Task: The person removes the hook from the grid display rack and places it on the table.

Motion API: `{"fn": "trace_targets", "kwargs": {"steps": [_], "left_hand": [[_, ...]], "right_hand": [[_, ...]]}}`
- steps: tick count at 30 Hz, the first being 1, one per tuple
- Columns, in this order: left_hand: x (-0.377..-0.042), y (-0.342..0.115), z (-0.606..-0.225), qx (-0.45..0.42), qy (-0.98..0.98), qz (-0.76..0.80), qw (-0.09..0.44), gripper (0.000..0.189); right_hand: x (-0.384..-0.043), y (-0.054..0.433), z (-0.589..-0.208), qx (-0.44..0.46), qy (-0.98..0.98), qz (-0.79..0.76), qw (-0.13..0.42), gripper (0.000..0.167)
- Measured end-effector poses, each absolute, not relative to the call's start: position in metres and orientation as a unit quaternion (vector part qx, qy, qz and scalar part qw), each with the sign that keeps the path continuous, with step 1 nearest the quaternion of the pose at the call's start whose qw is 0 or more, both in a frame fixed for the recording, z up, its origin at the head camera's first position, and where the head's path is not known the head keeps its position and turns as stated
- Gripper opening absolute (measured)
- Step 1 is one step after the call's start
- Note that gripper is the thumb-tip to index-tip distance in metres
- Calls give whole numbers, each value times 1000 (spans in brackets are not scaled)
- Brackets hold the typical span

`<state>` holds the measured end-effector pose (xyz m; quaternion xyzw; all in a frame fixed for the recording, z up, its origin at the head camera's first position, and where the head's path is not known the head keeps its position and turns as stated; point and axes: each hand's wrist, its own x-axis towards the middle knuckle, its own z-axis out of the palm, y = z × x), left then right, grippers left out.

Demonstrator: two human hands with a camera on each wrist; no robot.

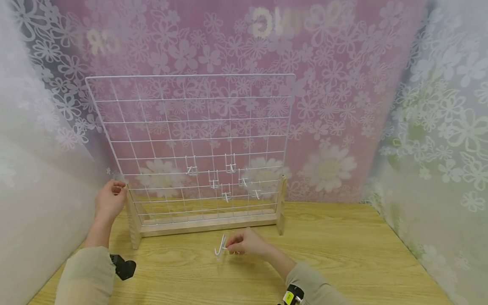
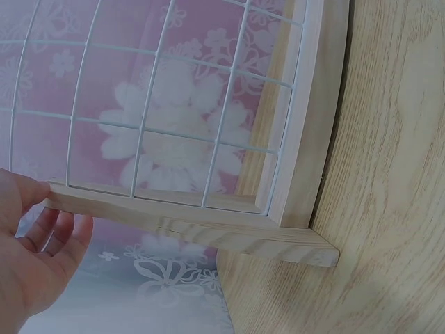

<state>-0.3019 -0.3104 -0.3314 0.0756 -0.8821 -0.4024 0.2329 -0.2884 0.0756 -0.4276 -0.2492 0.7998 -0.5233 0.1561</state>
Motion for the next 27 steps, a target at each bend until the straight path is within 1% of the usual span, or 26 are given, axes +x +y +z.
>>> {"fn": "trace_targets", "kwargs": {"steps": [13,17,21,27], "left_hand": [[-301,-310,-329,70,-880,-407,236,30],[-300,-310,-330,67,-881,-401,242,29],[-299,-309,-331,66,-883,-397,243,28],[-300,-309,-332,66,-882,-396,247,28]], "right_hand": [[-284,65,-446,-267,812,-494,157,4],[-282,63,-451,-268,812,-490,169,4],[-279,63,-453,-266,809,-493,176,5],[-278,62,-454,-268,809,-494,172,4]]}}
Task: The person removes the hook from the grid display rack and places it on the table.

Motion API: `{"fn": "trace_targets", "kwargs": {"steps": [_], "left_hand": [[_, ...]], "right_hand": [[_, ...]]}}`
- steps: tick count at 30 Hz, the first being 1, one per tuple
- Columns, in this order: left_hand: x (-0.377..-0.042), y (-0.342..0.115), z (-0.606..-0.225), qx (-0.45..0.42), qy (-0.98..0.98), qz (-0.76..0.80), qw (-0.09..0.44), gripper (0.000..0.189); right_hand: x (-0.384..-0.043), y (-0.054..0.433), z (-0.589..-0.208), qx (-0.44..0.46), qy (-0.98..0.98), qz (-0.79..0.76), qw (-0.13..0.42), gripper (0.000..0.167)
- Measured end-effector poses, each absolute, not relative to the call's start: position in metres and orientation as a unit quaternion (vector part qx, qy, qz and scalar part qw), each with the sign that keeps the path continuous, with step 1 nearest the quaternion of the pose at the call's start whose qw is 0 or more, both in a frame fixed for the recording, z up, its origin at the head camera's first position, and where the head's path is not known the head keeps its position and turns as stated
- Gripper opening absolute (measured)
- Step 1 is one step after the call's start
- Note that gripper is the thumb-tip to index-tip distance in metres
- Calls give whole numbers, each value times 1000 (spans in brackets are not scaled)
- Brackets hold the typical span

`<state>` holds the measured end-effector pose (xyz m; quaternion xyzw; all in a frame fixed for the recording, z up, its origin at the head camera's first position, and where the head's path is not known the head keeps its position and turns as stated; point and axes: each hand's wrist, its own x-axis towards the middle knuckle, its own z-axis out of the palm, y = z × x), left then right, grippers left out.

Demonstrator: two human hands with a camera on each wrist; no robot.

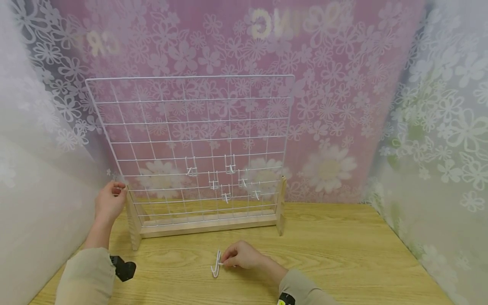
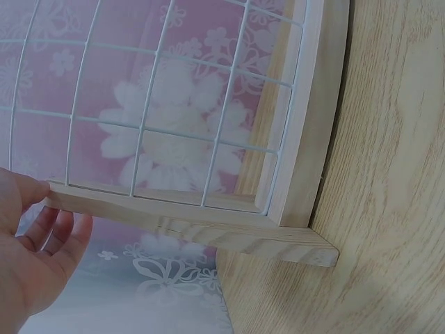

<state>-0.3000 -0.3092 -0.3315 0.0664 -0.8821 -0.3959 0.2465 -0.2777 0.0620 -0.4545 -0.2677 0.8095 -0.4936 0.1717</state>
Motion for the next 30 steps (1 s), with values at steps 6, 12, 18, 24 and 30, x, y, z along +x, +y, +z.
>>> {"fn": "trace_targets", "kwargs": {"steps": [6,12,18,24,30], "left_hand": [[-300,-309,-332,65,-882,-399,243,28],[-299,-309,-332,66,-883,-400,238,29],[-299,-309,-331,69,-882,-401,237,29],[-300,-309,-331,65,-882,-399,244,28],[-300,-309,-332,66,-882,-398,244,28]], "right_hand": [[-279,62,-458,-266,810,-493,174,5],[-279,61,-459,-261,814,-490,170,4],[-279,60,-457,-254,818,-487,168,4],[-281,60,-459,-245,826,-481,165,4],[-281,62,-458,-241,825,-486,161,4]]}}
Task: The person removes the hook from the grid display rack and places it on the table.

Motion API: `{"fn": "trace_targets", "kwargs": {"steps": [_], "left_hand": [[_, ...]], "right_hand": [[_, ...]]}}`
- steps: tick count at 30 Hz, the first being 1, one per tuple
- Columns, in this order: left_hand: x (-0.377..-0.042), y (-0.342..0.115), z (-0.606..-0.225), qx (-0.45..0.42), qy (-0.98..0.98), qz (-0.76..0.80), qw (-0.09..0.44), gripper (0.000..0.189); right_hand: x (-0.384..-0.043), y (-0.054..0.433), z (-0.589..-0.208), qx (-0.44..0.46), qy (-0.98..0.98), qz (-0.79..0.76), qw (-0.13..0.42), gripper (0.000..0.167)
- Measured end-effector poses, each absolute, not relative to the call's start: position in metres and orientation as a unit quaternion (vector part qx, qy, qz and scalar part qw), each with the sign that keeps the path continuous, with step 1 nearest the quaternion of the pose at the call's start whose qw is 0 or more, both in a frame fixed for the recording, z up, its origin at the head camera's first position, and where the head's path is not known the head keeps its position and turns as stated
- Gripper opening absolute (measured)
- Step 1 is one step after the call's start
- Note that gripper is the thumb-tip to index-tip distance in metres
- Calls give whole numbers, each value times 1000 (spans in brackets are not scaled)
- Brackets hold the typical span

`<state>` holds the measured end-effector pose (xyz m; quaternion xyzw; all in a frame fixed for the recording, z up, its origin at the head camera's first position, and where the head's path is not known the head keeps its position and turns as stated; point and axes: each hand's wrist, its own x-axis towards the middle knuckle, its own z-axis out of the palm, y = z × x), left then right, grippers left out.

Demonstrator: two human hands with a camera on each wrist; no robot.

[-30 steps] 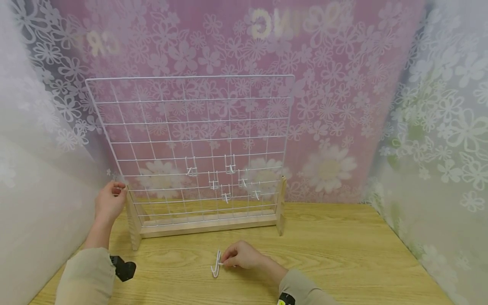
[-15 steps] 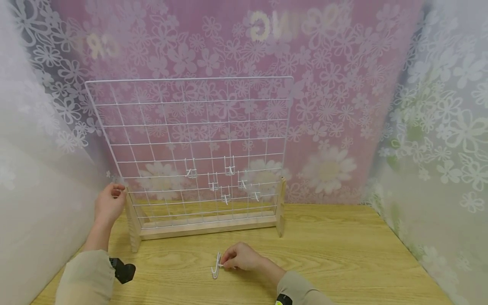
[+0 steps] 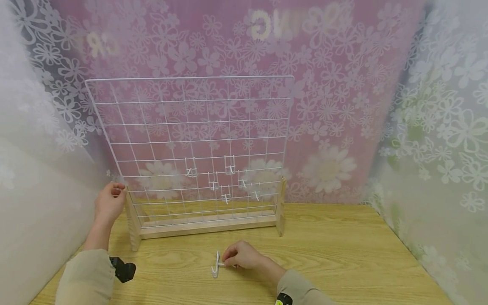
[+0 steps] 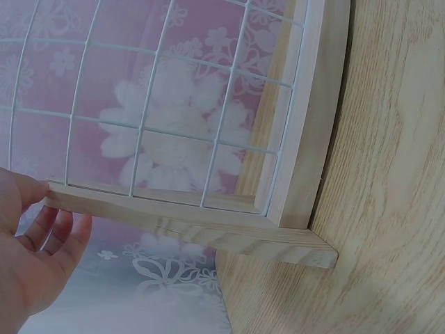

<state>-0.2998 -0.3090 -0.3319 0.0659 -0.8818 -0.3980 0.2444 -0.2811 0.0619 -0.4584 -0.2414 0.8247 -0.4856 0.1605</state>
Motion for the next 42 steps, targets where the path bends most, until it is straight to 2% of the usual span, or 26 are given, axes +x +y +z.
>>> {"fn": "trace_targets", "kwargs": {"steps": [21,35,42], "left_hand": [[-301,-308,-333,64,-877,-401,256,26],[-299,-309,-333,61,-878,-399,258,26],[-300,-309,-333,62,-879,-398,255,27]], "right_hand": [[-287,74,-458,-227,830,-494,125,7],[-301,102,-443,-206,823,-516,121,16],[-307,118,-428,-205,826,-515,100,21]]}}
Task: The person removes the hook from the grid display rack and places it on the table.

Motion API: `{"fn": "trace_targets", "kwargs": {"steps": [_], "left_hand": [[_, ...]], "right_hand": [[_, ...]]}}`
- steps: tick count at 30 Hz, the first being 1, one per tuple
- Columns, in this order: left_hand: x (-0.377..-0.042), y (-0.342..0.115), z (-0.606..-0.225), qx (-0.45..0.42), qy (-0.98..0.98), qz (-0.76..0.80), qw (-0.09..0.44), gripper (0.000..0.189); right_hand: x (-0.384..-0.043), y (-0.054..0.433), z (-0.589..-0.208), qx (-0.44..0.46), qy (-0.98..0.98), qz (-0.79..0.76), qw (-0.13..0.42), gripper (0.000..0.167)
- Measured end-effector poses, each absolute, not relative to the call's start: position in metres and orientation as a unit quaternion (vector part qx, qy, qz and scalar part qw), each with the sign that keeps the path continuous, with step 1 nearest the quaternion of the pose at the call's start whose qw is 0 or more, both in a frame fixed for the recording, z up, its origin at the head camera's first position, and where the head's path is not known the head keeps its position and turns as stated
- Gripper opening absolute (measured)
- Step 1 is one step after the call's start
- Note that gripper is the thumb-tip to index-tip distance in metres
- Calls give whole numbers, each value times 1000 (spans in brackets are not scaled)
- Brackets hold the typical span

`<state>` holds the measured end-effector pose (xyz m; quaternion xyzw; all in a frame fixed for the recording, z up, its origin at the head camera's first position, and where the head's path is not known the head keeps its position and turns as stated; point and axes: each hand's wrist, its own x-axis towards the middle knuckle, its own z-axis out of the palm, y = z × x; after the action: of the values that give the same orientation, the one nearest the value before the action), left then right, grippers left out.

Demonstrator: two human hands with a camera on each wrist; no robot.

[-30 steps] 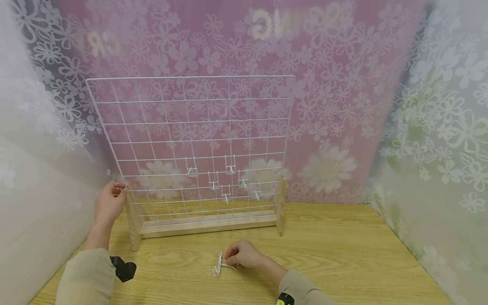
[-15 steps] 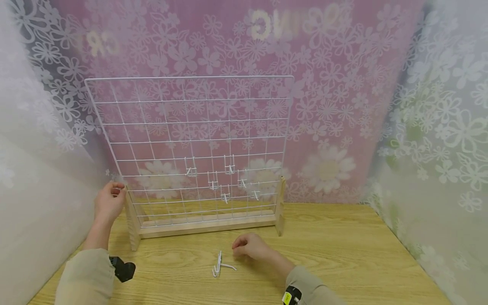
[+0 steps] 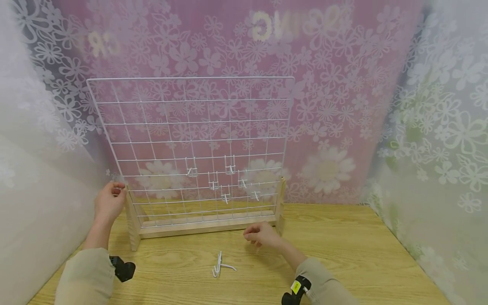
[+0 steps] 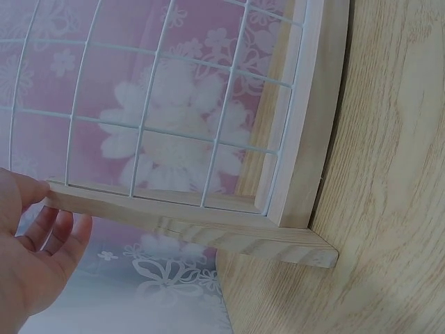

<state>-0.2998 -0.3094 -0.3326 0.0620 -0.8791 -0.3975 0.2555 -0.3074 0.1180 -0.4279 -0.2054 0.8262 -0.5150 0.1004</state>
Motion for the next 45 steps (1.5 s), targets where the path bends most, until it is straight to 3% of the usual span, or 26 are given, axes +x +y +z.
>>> {"fn": "trace_targets", "kwargs": {"steps": [20,34,45], "left_hand": [[-302,-309,-330,55,-886,-382,256,24],[-301,-309,-331,65,-882,-385,264,24],[-301,-309,-332,62,-882,-389,259,25]], "right_hand": [[-328,135,-398,-142,833,-533,51,22],[-341,132,-386,-92,813,-575,-18,17],[-348,131,-373,-74,805,-587,-46,24]]}}
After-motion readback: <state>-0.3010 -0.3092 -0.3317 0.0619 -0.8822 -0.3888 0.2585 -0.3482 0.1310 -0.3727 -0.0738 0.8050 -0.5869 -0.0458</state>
